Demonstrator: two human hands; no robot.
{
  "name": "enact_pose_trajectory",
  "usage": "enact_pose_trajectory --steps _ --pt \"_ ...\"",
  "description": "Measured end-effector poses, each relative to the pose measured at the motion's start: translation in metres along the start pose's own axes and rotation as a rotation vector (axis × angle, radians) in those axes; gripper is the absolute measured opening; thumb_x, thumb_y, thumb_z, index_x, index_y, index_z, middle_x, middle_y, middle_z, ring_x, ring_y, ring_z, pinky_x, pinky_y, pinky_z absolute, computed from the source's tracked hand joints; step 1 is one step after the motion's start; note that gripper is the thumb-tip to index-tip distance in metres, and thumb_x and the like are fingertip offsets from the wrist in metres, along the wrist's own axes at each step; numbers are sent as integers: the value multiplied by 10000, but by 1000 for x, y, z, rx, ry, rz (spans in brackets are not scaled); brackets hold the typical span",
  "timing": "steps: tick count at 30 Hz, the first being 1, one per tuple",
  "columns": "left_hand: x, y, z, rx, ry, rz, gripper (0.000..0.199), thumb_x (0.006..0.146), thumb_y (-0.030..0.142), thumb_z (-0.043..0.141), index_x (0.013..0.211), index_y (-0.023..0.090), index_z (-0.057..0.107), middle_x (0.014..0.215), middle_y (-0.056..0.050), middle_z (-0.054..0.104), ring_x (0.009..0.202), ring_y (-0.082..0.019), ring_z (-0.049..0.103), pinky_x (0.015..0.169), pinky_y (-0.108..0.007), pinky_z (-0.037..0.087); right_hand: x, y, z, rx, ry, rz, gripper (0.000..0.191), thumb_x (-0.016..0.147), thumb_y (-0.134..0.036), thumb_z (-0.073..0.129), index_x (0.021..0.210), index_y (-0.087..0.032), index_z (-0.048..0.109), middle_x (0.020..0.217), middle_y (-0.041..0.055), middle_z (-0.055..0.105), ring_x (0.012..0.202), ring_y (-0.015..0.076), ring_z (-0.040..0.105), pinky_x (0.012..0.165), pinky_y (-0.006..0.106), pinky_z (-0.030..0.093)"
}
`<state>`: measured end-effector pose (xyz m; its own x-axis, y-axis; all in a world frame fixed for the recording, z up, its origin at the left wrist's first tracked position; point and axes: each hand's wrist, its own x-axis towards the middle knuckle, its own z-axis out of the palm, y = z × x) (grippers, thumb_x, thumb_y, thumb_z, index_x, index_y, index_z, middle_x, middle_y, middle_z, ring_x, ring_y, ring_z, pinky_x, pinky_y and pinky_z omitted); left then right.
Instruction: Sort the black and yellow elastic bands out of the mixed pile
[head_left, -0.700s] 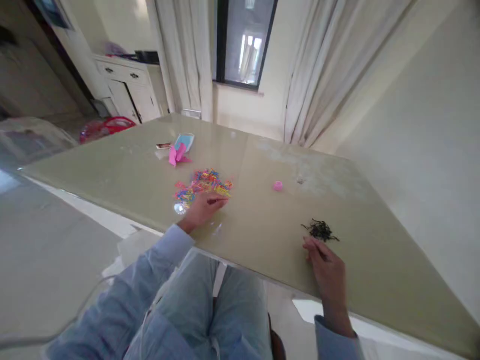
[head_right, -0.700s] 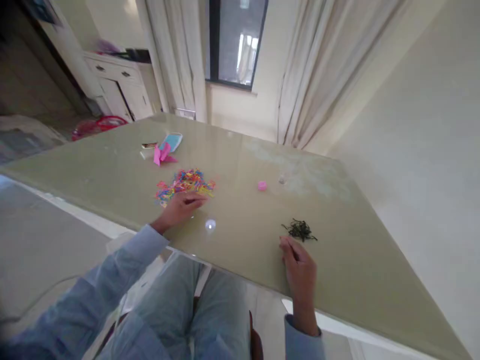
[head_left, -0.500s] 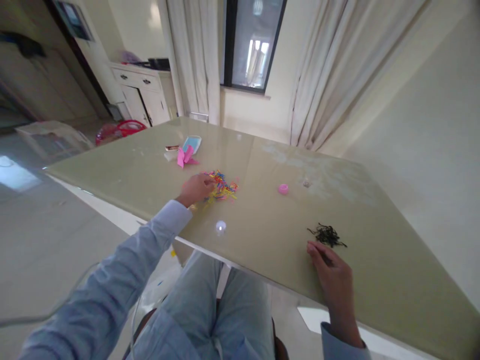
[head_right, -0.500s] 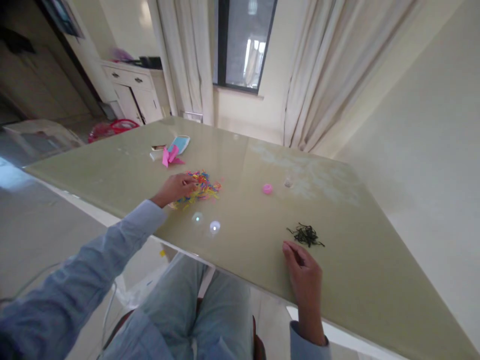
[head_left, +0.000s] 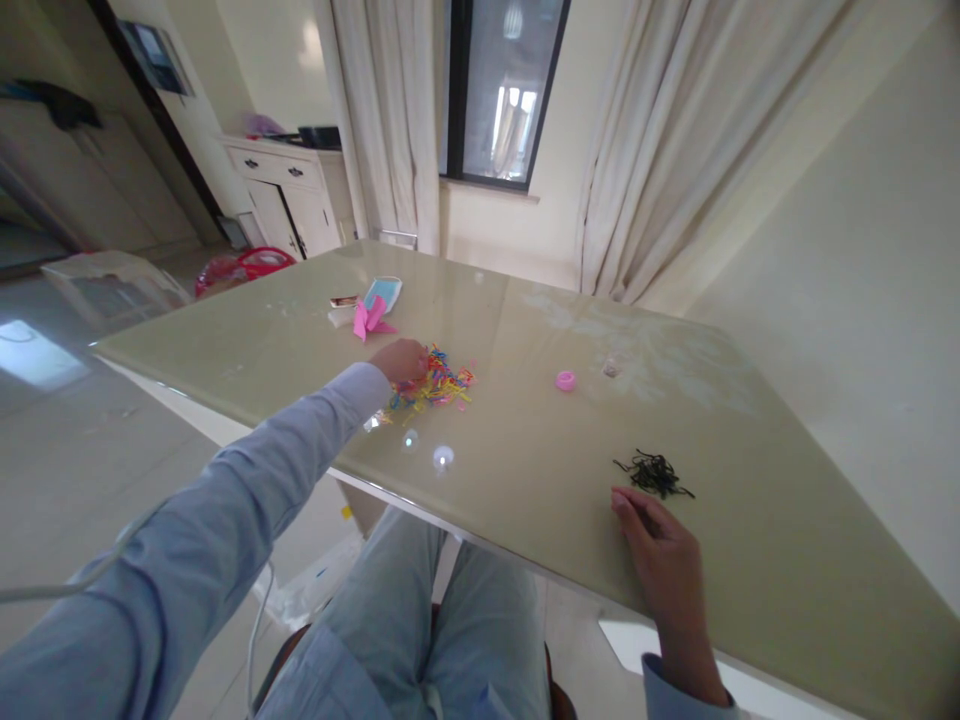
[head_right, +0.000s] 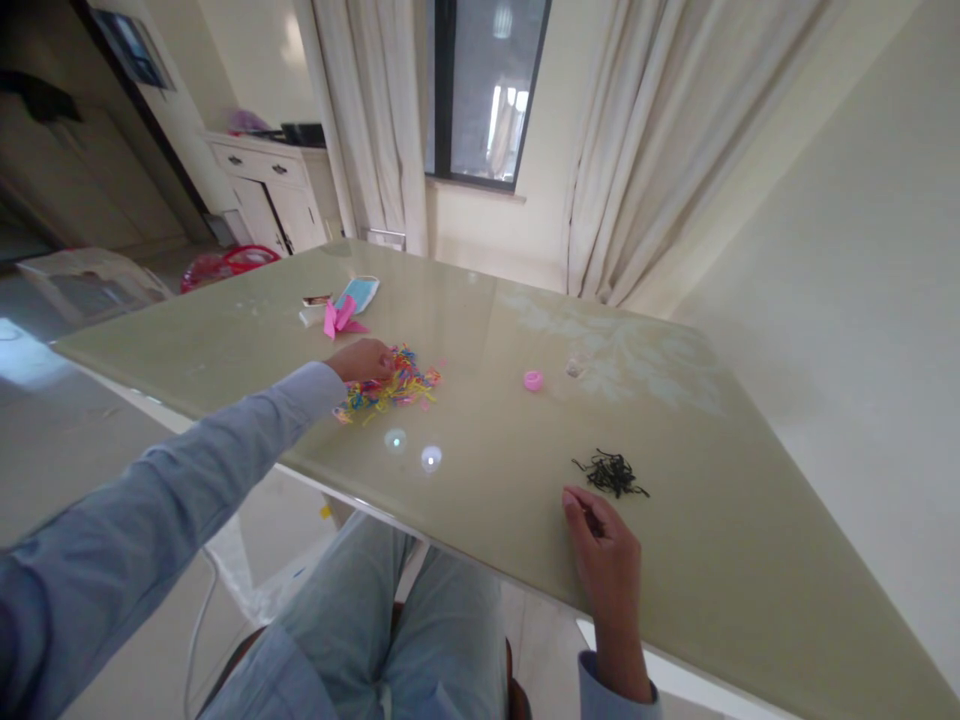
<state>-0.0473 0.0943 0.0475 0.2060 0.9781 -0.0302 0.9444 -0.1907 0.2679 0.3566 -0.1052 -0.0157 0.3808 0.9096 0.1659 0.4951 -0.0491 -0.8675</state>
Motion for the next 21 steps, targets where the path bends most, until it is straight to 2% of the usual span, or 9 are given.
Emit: enact_pose_trajectory --steps 8,14,16,18,19,21 --pt "-2 -8 5 -170 55 -5 163 615 243 594 467 177 580 452 -16 540 510 -154 484 538 -272 283 -3 -2 -1 19 11 -8 417 714 -553 683 877 -184 786 934 113 774 851 282 710 795 400 561" --pt "-14 -8 1 -414 191 -61 206 714 344 606 678 144 644 561 -4 595 537 -121 493 513 -228 329 -3 2 -1 21 11 -3 427 734 -557 680 907 -180 784 945 112 772 846 278 707 782 399 563" --pt "-26 -3 -2 -628 207 -85 235 752 368 609 737 136 641 549 6 570 495 -106 470 488 -223 339 -3 3 -1 18 13 -6 430 735 -559 680 910 -180 784 939 110 772 844 278 705 780 399 563" --pt "-43 6 -5 -1009 191 -91 252 740 379 676 781 133 640 569 12 567 485 -94 471 481 -218 360 -3 2 -1 18 13 -16 428 736 -554 679 910 -178 784 931 110 772 839 276 704 771 394 565" --pt "-53 12 -5 -1201 168 -79 265 715 372 725 796 134 642 601 10 583 503 -91 489 494 -216 383 -3 2 -1 18 10 -21 424 735 -550 681 907 -177 785 924 109 772 830 273 704 764 390 567" --pt "-71 25 -5 -1450 104 -66 281 681 343 795 800 134 650 609 16 579 515 -85 499 500 -207 397 -3 1 -1 18 12 -27 419 729 -547 684 897 -177 786 908 107 772 806 265 703 744 380 569"
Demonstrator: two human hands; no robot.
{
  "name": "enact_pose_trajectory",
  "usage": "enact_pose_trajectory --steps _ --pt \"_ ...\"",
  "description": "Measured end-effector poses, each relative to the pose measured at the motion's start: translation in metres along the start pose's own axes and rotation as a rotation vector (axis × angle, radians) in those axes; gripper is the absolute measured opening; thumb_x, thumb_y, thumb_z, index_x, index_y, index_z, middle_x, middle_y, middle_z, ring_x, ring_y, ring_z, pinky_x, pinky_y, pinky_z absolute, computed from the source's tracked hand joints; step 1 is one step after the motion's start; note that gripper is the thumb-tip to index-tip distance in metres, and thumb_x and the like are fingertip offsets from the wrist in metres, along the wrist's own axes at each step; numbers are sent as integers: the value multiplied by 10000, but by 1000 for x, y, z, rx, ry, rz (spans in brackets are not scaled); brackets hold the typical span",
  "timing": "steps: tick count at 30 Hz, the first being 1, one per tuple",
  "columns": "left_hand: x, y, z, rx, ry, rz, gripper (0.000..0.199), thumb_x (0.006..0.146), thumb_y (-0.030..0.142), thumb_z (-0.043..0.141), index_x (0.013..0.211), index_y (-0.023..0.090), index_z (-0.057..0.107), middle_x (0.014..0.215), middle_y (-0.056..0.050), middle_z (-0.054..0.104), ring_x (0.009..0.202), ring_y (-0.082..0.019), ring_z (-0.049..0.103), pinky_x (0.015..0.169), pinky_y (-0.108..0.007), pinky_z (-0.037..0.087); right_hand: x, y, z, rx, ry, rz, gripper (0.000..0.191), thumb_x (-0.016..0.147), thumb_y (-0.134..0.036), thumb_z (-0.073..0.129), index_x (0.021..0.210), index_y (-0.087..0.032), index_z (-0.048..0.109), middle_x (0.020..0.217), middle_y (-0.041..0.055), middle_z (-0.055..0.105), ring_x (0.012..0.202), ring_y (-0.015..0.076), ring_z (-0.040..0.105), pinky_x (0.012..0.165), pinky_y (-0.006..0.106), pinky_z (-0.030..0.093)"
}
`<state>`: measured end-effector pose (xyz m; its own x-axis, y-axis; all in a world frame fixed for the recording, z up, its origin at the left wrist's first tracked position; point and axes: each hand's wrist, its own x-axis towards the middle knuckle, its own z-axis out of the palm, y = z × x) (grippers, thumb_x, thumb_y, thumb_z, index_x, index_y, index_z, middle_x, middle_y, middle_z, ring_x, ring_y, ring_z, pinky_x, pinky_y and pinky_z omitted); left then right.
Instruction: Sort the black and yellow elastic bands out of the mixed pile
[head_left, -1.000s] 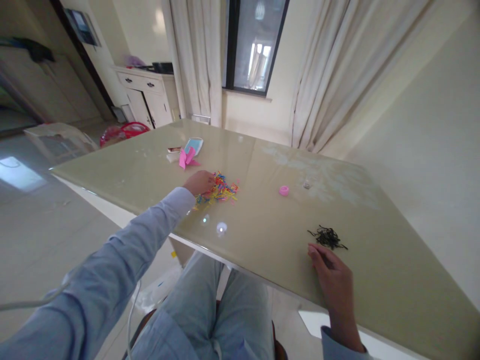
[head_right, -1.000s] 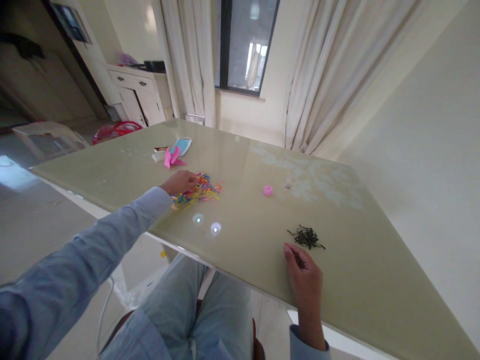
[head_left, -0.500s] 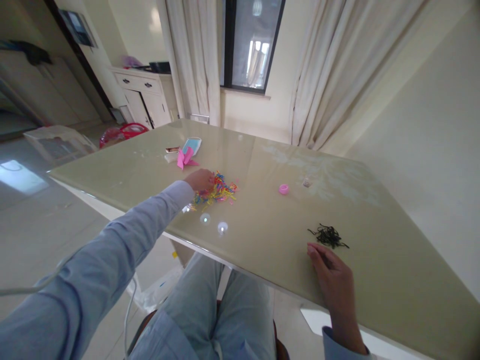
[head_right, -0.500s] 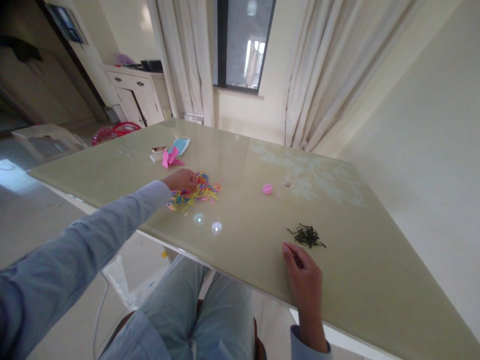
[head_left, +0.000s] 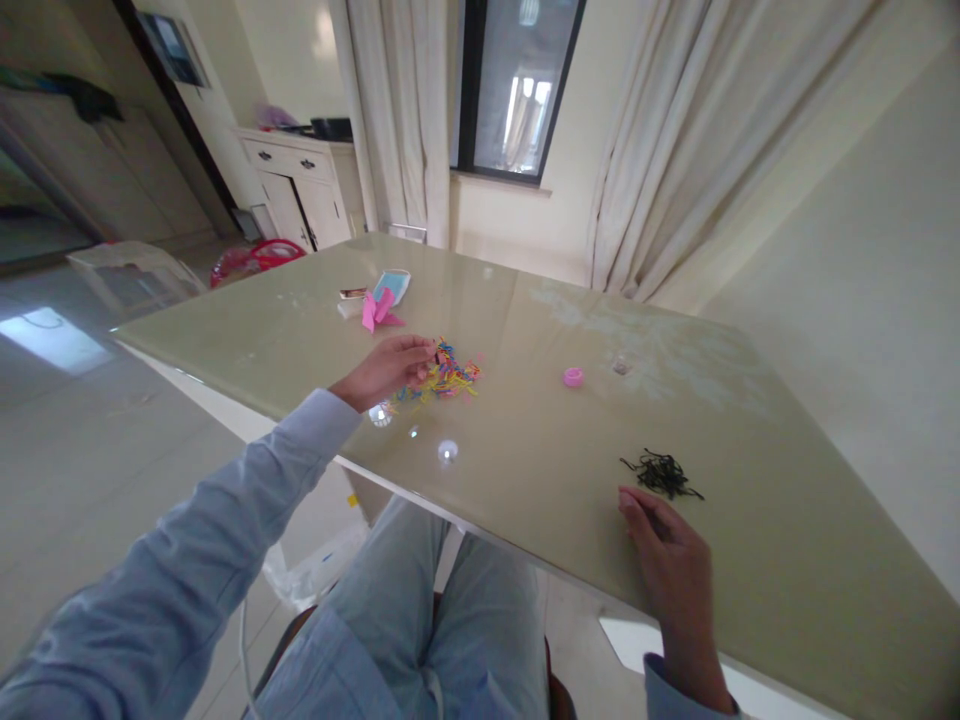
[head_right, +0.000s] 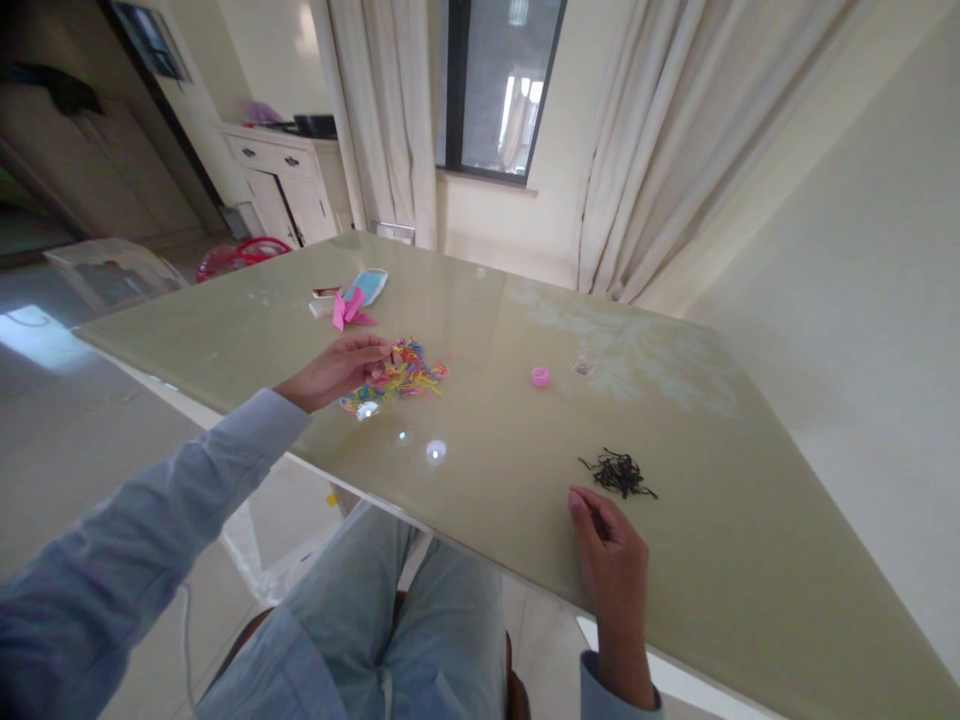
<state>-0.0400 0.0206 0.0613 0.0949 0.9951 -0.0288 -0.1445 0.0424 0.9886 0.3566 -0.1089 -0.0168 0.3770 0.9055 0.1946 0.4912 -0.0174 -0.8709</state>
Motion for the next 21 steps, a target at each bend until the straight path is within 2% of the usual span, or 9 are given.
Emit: enact_pose_trajectory --steps 3,6,12,17,21 --pt "-25 -1 17 -213 -49 -26 250 687 281 826 803 137 658 672 11 616 517 -59 494 498 -185 385 0 0 0 -11 4 3 416 726 -547 682 890 -179 786 898 104 772 779 255 701 726 370 567" --pt "-42 -3 33 -333 -105 -35 220 712 261 822 834 151 674 731 1 651 529 -52 506 524 -184 406 0 0 0 -29 -2 1 412 736 -544 674 895 -181 783 895 101 770 752 246 693 721 371 562" --pt "-57 0 59 -312 -138 18 222 724 278 824 873 154 715 723 -11 679 518 -52 517 510 -181 396 -1 -3 0 -35 -6 -26 387 747 -524 667 889 -183 780 868 97 770 728 237 680 699 360 554" --pt "-64 -2 69 -317 -143 10 235 734 269 817 933 169 744 799 -32 707 558 -56 544 528 -179 421 -1 -6 0 -34 -13 -44 374 752 -515 658 870 -181 778 840 93 764 721 231 674 685 353 549" --pt "-70 -3 75 -344 -163 5 204 738 263 813 909 167 758 822 -44 718 581 -58 560 541 -175 439 -2 -9 -1 -24 -22 -44 364 759 -503 662 876 -178 776 842 91 761 727 227 673 690 350 549"
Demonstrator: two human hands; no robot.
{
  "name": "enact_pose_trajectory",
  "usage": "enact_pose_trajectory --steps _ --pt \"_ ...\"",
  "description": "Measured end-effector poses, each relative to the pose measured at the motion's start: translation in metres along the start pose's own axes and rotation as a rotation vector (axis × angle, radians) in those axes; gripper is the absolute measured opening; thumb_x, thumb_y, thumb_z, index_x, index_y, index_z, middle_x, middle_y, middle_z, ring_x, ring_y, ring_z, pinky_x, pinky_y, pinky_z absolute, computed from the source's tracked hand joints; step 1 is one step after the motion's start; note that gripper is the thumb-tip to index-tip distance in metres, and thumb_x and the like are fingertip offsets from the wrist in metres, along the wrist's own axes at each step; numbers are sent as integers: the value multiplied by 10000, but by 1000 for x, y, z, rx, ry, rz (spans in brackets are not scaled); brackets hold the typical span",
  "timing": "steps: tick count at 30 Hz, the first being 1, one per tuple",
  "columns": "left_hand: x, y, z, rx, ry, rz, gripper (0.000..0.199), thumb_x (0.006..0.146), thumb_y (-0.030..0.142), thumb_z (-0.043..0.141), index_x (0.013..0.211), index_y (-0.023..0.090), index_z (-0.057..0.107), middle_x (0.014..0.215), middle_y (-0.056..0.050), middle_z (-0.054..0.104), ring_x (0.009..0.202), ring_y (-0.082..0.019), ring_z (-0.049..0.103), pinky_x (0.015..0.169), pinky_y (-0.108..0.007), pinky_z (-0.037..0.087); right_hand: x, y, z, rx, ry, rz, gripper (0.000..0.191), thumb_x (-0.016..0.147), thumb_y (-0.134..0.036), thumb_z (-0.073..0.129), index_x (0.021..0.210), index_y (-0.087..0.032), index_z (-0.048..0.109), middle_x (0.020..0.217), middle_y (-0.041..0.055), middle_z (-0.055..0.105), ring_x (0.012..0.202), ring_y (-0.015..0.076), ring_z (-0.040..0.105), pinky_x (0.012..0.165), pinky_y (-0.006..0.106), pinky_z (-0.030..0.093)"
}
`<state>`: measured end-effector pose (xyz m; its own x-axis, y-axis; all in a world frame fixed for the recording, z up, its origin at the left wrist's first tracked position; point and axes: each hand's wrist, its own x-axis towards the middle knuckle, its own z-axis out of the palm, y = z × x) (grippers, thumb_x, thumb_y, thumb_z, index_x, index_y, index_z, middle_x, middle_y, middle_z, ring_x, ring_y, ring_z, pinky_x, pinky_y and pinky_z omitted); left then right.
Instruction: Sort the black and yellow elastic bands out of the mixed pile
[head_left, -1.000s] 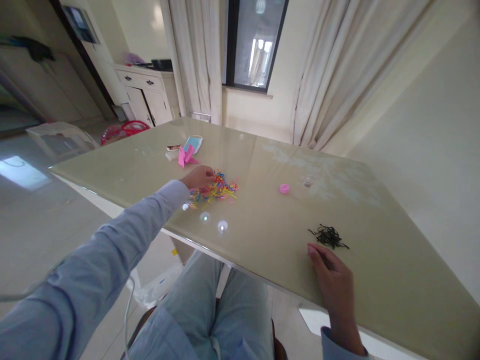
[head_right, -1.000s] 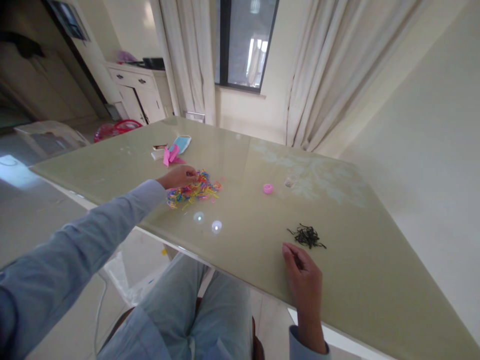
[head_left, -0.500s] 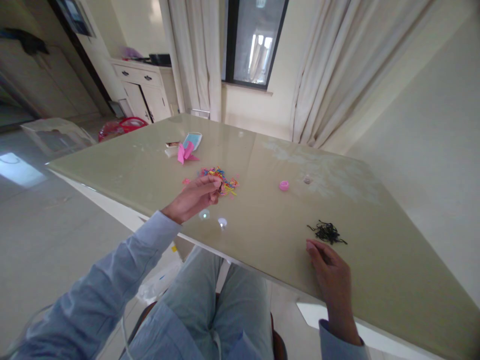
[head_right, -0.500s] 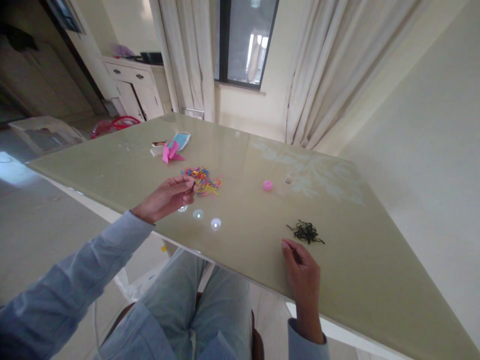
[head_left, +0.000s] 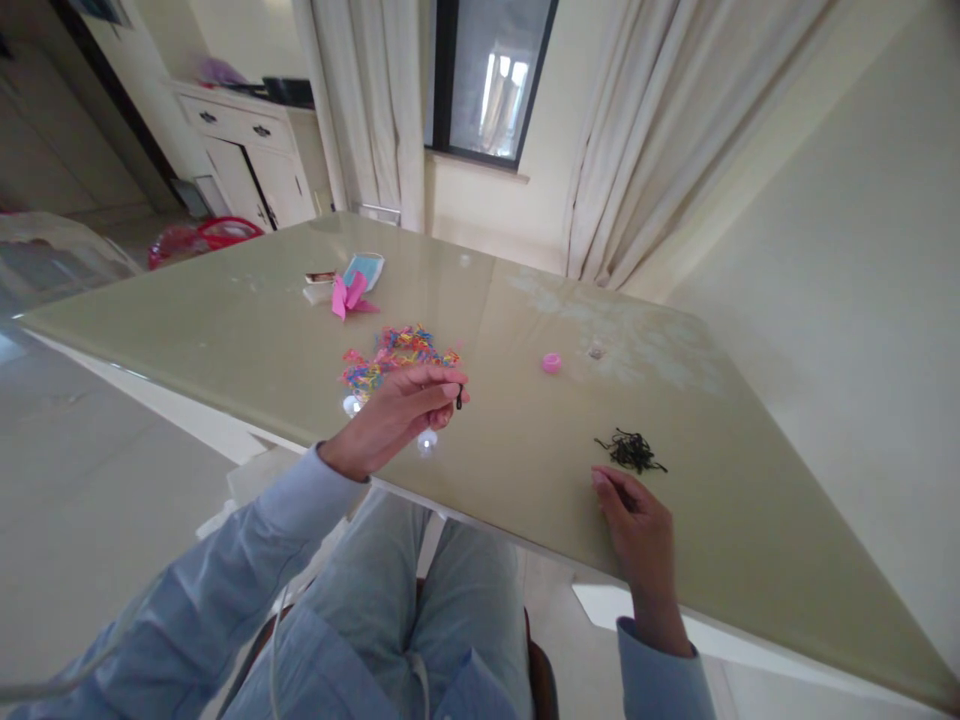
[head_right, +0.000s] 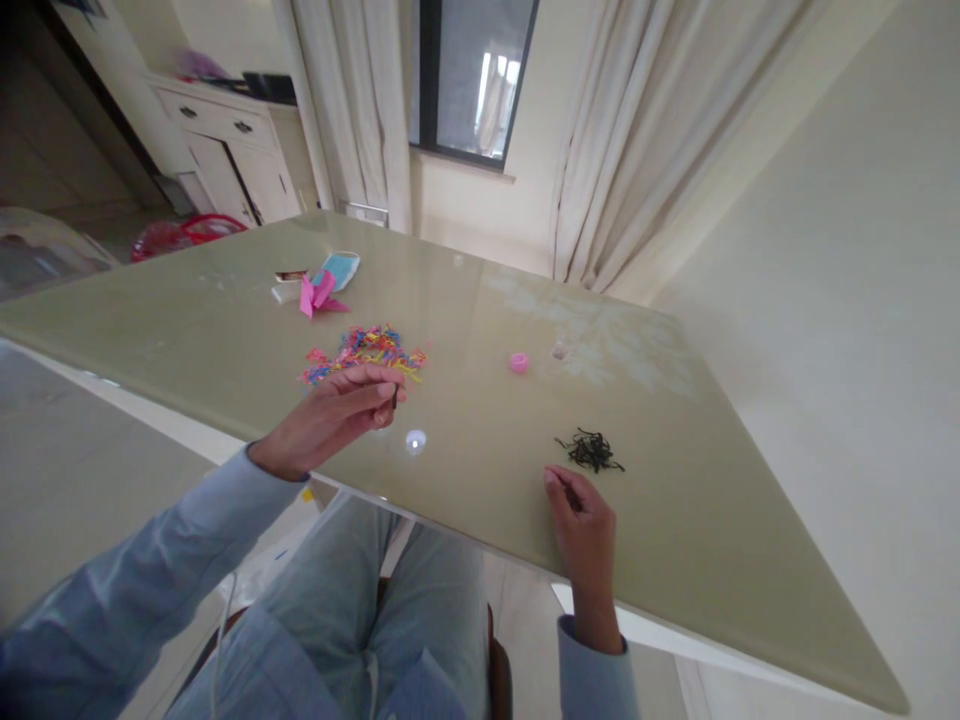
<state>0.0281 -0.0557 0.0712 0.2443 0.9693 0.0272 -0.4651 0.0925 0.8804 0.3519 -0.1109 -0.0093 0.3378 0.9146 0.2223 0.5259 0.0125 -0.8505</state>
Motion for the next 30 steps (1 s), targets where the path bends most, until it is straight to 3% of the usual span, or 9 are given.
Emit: enact_pose_trajectory --steps 11,19,23,30 --pt "-4 -8 23 -78 -86 -39 170 736 257 820 866 167 759 802 -50 722 566 -71 561 535 -199 438 -2 -1 0 13 2 5 365 786 -494 662 905 -167 773 894 106 764 737 229 676 671 353 554" --pt "5 -19 37 -30 -25 -13 180 717 274 827 827 163 739 665 -5 655 562 -79 546 525 -204 408 -2 -5 3 -18 -3 -52 316 801 -468 636 855 -186 769 876 98 766 747 221 678 686 331 537" --pt "23 -34 58 -44 -52 -76 220 688 273 843 836 155 732 680 -8 668 546 -69 541 504 -192 391 -3 -7 4 -34 -14 -91 288 833 -428 602 862 -191 764 841 82 755 715 198 659 655 304 518" --pt "58 -73 113 -132 -112 -257 292 642 272 851 869 149 713 851 -45 719 580 -57 557 525 -188 403 -5 -7 3 6 -2 -70 281 858 -418 583 878 -194 751 794 59 737 660 172 622 625 286 501"
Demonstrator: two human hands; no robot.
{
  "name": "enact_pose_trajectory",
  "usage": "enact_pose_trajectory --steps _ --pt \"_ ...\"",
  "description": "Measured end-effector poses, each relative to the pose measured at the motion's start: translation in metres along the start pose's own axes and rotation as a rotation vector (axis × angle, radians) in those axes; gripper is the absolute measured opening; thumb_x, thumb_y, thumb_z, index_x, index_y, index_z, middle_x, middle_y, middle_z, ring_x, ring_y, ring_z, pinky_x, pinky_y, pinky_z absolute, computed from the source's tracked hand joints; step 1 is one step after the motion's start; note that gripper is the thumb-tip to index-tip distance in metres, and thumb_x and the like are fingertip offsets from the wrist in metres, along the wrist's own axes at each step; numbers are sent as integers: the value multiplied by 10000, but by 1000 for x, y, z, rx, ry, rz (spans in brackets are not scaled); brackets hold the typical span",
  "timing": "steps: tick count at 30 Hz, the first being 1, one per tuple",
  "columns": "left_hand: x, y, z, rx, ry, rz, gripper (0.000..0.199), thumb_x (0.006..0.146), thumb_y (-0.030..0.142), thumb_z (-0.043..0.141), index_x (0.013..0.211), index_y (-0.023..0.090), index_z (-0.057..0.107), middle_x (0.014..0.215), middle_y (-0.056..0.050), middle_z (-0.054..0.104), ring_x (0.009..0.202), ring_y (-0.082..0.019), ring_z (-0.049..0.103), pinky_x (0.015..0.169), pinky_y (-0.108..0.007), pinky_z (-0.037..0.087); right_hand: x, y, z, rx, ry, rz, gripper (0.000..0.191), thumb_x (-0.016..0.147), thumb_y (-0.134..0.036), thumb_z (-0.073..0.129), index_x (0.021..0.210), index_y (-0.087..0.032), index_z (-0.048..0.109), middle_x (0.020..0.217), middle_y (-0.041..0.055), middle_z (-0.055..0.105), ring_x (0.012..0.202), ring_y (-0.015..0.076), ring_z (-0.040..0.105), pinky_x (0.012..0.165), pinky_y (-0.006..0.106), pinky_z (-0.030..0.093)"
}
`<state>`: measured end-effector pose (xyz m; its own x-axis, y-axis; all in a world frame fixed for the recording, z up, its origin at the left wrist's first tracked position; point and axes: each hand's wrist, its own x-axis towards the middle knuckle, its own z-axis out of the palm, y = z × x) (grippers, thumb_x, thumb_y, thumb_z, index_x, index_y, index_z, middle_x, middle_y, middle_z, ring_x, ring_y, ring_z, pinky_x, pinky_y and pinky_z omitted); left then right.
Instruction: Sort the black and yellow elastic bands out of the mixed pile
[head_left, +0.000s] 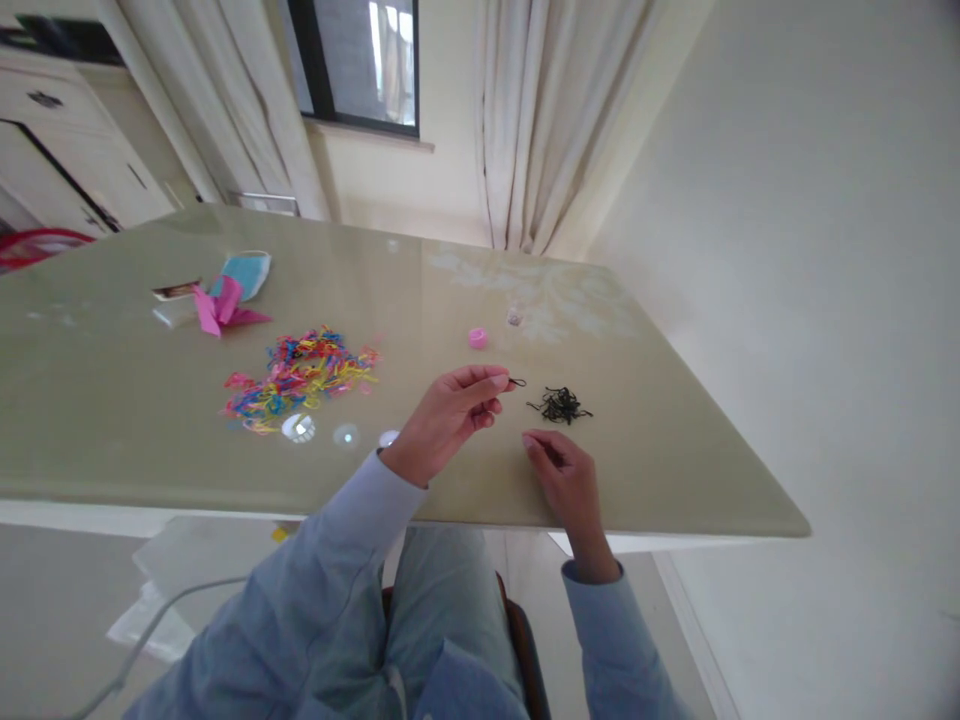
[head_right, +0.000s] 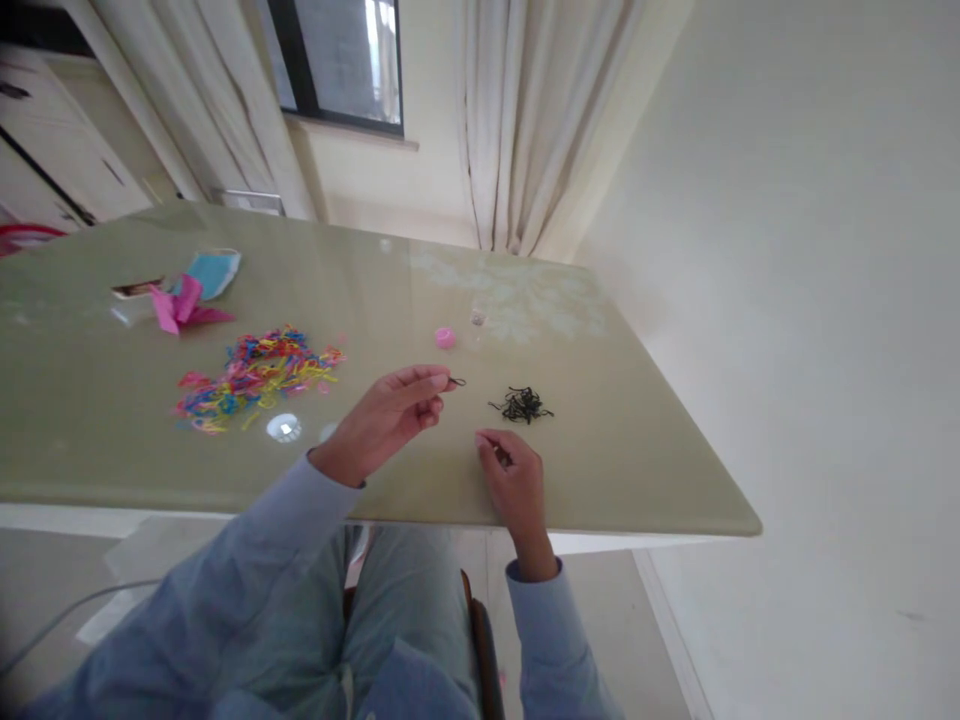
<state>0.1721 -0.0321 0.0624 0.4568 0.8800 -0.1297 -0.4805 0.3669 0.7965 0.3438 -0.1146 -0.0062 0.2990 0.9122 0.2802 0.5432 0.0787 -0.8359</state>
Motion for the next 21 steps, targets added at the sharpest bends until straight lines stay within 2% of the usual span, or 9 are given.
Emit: enact_pose_trajectory --steps 5,9,15,18,21 --pt "39 -30 26 291 -13 22 231 681 289 795 850 149 723 789 -42 707 599 -81 574 529 -208 384 0 0 -1 54 9 24 256 861 -395 589 884 -193 745 849 70 751 712 187 646 656 300 510" --pt "68 -51 35 496 -34 82 93 731 205 709 800 142 714 688 -26 674 557 -93 547 532 -226 405 1 0 -1 87 8 42 234 857 -371 596 875 -196 750 852 66 754 731 193 656 662 299 510" --pt "91 -68 32 830 -87 230 65 743 144 658 732 158 721 746 -58 715 710 -161 636 687 -280 492 0 2 -1 123 15 63 235 858 -384 611 878 -200 756 812 54 744 718 190 654 662 298 508" --pt "92 -69 27 861 -80 219 68 756 172 662 768 154 727 752 -64 721 711 -169 648 694 -286 497 -1 3 -2 144 25 74 234 851 -390 625 881 -201 759 819 54 746 734 194 660 680 301 515" --pt "88 -66 20 819 -61 191 105 773 204 657 817 140 726 754 -64 718 633 -148 631 644 -273 491 -1 2 -3 150 27 81 240 842 -394 635 884 -196 762 827 60 749 729 194 658 675 301 514"
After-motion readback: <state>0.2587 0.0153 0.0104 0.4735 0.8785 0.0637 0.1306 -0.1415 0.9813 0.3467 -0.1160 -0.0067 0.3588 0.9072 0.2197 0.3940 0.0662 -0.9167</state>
